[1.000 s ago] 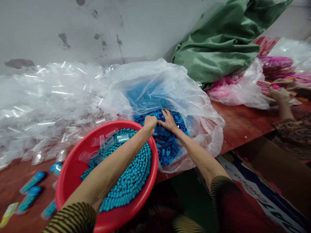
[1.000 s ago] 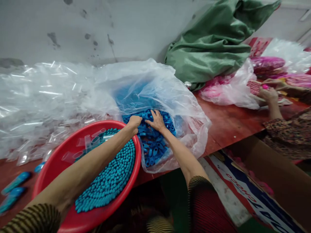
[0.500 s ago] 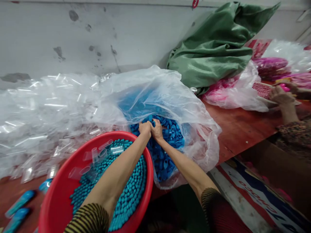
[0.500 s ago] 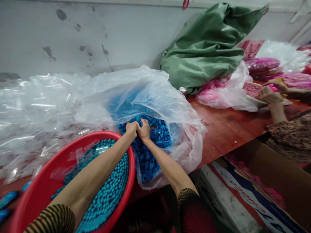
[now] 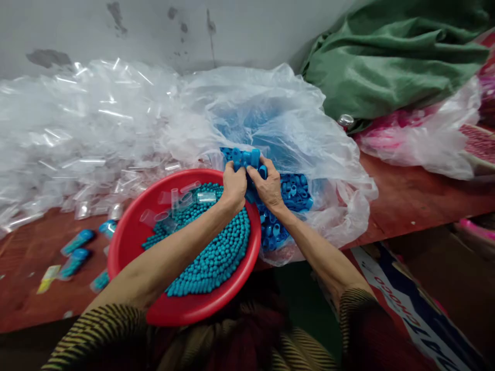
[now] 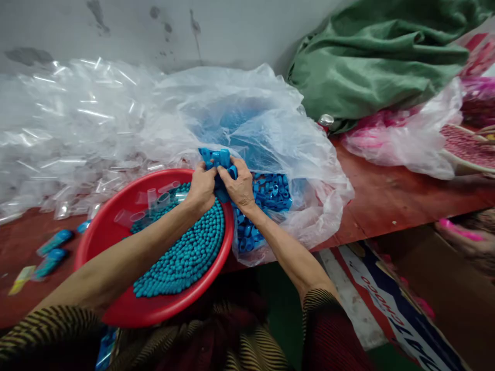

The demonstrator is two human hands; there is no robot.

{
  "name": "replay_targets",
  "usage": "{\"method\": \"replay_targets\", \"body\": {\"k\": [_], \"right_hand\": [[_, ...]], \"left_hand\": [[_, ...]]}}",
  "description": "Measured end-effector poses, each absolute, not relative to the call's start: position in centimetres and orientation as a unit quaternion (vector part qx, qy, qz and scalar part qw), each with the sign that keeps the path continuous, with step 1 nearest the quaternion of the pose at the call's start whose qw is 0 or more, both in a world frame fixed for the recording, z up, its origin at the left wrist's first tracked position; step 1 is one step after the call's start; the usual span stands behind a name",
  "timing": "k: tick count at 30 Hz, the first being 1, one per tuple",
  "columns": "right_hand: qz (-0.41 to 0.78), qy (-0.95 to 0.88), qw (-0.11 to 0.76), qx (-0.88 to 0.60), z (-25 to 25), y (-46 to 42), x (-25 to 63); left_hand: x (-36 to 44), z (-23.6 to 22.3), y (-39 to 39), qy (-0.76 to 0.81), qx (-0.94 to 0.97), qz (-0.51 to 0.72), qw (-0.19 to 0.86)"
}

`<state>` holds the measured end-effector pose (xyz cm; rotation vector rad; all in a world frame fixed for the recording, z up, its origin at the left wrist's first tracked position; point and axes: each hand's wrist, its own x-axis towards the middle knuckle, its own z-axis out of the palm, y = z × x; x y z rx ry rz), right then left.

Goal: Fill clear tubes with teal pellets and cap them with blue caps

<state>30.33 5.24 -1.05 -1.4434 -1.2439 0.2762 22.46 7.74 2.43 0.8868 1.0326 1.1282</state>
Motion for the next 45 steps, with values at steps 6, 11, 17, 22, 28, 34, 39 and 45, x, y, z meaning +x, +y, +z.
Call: {"method": "replay_targets", "body": {"k": [6, 11, 17, 22, 28, 34, 39, 45], "right_hand": [[0.058, -0.683, 0.362, -0.632, 0.6, 5.2, 26.9], [-0.058, -0.774, 0.125, -0.618, 1.0, 5.0, 24.0], [-0.102, -0.828, 0.018, -0.551, -0.9, 4.9, 22.6], [-0.082, -0.840, 0.014, -0.537, 0.1, 4.4, 22.2], [0.052, -0.893, -0.023, -0.446, 0.5, 3.8, 17.4], [0.152, -0.885, -0.059, -0.436, -3.4, 4.9, 14.7], [0.369, -0.786, 0.028, -0.495, -1.9, 5.6, 16.5], [0.693, -0.566, 0.141, -0.424, -0.8, 4.2, 17.2]], "left_hand": [[17.3, 1.3, 7.3, 0.475, 0.330, 0.465, 0.670], [13.5, 0.3, 7.3, 0.516, 0.354, 0.352, 0.696], [7.1, 0.9, 6.1, 0.591, 0.479, 0.288, 0.581], [0.8, -1.2, 4.6, 0.651, 0.671, 0.137, 0.328], [0.3, -2.2, 4.8, 0.649, 0.697, 0.052, 0.302], [0.0, -2.7, 5.8, 0.662, 0.663, 0.110, 0.332], [-0.5, -1.8, 4.5, 0.639, 0.506, 0.139, 0.563], [1.9, -0.4, 2.0, 0.486, 0.365, 0.325, 0.725]]}}
